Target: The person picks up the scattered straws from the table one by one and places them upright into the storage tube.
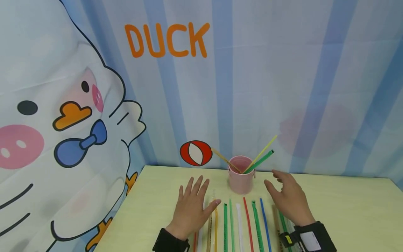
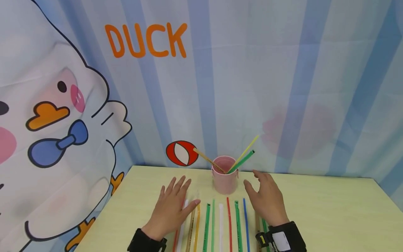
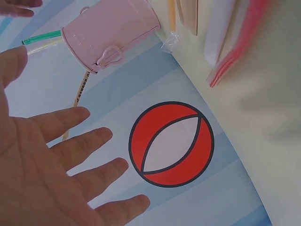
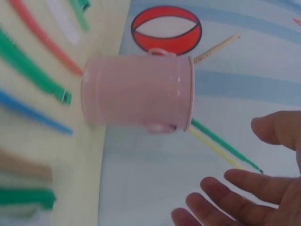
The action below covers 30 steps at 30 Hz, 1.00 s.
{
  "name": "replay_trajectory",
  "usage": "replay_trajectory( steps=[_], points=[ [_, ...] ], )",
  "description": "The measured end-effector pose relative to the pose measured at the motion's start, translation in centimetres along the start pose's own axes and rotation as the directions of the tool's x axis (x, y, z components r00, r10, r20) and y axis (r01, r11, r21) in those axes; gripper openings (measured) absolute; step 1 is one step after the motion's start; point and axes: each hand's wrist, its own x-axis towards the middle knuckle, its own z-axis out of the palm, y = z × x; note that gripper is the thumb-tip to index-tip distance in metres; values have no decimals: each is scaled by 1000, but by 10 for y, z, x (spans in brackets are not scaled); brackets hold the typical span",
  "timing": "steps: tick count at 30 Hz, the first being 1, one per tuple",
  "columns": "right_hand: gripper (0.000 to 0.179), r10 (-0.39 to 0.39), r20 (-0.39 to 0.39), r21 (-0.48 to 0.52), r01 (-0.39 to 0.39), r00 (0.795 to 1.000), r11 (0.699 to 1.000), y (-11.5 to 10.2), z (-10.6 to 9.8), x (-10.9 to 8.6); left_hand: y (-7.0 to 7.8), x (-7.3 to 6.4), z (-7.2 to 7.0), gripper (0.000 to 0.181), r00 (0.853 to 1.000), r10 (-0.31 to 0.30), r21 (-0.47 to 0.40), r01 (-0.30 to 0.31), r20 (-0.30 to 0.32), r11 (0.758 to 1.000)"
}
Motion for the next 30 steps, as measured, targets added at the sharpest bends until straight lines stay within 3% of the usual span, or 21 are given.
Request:
replay_trajectory(
  steps=[6, 12, 30],
  points=[
    [67, -59, -73, -99, 52, 996, 994, 12, -6, -20, -1, 0, -3, 81, 1000, -1, 5, 1, -12, 1000],
    [71, -84, -21, -159, 80, 996, 984, 20, -4, -27, -5, -1, -5, 81, 999, -7, -1, 7, -37, 1000],
    [65, -83, 19, -121, 85, 996, 989, 30, -17, -29, -14, 0, -2, 81, 999, -17, 62, 20, -44, 998]
  ],
)
